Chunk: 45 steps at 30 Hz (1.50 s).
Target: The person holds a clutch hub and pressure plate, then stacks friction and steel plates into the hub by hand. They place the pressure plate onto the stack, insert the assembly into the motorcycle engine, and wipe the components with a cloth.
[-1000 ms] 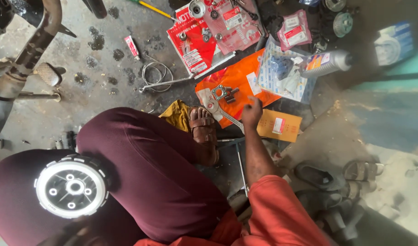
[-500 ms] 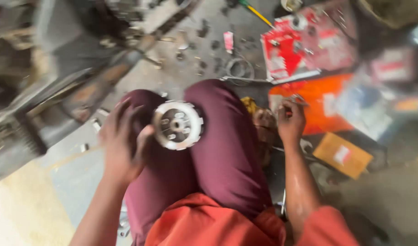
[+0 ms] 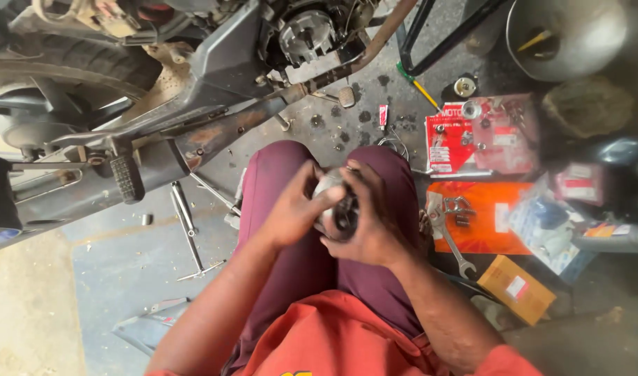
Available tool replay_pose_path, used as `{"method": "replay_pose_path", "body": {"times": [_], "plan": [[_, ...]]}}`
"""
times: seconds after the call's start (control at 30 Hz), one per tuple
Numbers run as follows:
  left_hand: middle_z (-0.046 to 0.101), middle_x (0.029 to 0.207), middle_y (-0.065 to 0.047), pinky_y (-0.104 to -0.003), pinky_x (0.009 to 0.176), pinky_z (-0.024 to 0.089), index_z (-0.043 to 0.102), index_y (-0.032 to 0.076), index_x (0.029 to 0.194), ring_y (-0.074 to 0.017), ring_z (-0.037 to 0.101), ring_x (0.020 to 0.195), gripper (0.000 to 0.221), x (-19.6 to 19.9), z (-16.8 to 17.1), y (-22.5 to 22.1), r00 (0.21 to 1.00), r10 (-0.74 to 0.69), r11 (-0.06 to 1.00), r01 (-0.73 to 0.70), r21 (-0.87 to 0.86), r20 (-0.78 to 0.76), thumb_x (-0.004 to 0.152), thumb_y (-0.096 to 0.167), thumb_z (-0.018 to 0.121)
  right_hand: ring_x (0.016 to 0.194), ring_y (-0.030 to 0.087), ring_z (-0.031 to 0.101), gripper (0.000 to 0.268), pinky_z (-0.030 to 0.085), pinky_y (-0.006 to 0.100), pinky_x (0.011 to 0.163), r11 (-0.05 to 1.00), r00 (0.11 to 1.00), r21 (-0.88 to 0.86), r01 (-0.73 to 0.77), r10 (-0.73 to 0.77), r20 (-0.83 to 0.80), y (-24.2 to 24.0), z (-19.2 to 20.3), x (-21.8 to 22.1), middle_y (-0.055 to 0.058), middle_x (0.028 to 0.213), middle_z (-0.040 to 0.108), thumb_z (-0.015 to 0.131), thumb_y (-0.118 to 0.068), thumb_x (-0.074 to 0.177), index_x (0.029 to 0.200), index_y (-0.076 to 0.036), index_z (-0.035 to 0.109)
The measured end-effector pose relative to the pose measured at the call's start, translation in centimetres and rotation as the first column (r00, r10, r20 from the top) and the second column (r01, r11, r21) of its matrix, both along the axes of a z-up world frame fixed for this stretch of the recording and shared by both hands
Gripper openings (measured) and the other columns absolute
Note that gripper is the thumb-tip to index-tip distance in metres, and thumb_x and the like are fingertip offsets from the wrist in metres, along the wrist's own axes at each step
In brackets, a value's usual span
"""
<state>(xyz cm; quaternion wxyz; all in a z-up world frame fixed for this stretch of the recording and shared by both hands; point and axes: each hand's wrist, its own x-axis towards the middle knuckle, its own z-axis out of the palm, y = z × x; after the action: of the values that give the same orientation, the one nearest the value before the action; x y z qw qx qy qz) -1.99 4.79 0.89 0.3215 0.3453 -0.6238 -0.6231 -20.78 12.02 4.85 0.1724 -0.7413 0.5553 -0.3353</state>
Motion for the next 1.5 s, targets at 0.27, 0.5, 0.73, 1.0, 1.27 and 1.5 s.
{"method": "replay_pose_path", "body": {"times": [0.27, 0.5, 0.73, 1.0, 1.27, 1.5], "plan": [[0.013, 0.177, -0.003, -0.041, 0.131, 0.021, 0.025, 0.01, 0.167, -0.0222, 0.015, 0.164, 0.096, 0.0, 8.9, 3.5, 0.851, -0.235, 0.938, 0.326, 0.12, -0.469, 0.091, 0.022, 0.082, 0.151, 0.032, 0.041, 0.117, 0.036, 0.045, 0.126, 0.968, 0.816, -0.123, -0.221, 0.252, 0.521, 3.1, 3.0, -1.6, 0.019, 0.169, 0.03, 0.087, -0.039, 0.072, 0.164, -0.01, 0.021], [0.036, 0.164, -0.008, -0.043, 0.118, 0.043, 0.038, 0.009, 0.16, -0.0254, 0.029, 0.159, 0.089, 0.5, 10.8, 5.3, 0.879, -0.15, 0.887, 0.322, 0.332, -0.453, 0.082, -0.001, 0.08, 0.154, 0.034, 0.036, 0.116, 0.032, 0.047, 0.128, 0.975, 0.934, 0.079, -0.209, 0.175, 0.313, 4.9, 7.3, -1.8, 0.019, 0.162, 0.034, 0.092, -0.043, 0.069, 0.159, -0.008, 0.028], [0.036, 0.162, -0.003, -0.043, 0.107, 0.052, 0.041, 0.01, 0.156, -0.0225, 0.028, 0.158, 0.087, 0.7, 10.7, 5.7, 0.864, -0.182, 0.878, 0.358, 0.319, -0.469, 0.079, -0.004, 0.079, 0.153, 0.034, 0.042, 0.086, 0.035, 0.048, 0.129, 0.977, 0.916, 0.056, -0.206, 0.172, 0.362, 5.8, 7.4, -1.4, 0.016, 0.16, 0.042, 0.086, -0.04, 0.074, 0.146, -0.013, 0.048], [0.038, 0.161, -0.004, -0.039, 0.106, 0.054, 0.043, 0.012, 0.154, -0.0215, 0.033, 0.153, 0.082, 0.7, 9.4, 6.3, 0.885, -0.14, 0.894, 0.306, 0.328, -0.443, 0.082, 0.002, 0.08, 0.154, 0.035, 0.039, 0.082, 0.033, 0.05, 0.13, 0.949, 0.821, 0.084, -0.304, 0.216, 0.529, 5.8, 7.1, -1.7, 0.019, 0.162, 0.039, 0.088, -0.034, 0.076, 0.145, -0.015, 0.048], [0.041, 0.162, -0.009, -0.042, 0.11, 0.051, 0.049, 0.008, 0.151, -0.0232, 0.034, 0.156, 0.073, 0.6, 9.5, 6.4, 0.906, -0.109, 0.91, 0.256, 0.327, -0.408, 0.085, 0.009, 0.08, 0.158, 0.036, 0.035, 0.079, 0.031, 0.051, 0.132, 0.95, 0.866, 0.051, -0.308, 0.258, 0.429, 5.6, 6.6, -1.6, 0.019, 0.165, 0.035, 0.091, -0.031, 0.077, 0.144, -0.017, 0.049], [0.039, 0.168, -0.011, -0.041, 0.129, 0.026, 0.046, 0.004, 0.155, -0.0239, 0.032, 0.159, 0.076, 0.7, 8.6, 6.4, 0.884, -0.074, 0.913, 0.247, 0.325, -0.462, 0.087, 0.011, 0.08, 0.16, 0.036, 0.034, 0.078, 0.029, 0.052, 0.134, 0.942, 0.838, 0.062, -0.329, 0.262, 0.479, 5.3, 6.2, -1.8, 0.019, 0.166, 0.036, 0.09, -0.029, 0.077, 0.143, -0.017, 0.05]]}}
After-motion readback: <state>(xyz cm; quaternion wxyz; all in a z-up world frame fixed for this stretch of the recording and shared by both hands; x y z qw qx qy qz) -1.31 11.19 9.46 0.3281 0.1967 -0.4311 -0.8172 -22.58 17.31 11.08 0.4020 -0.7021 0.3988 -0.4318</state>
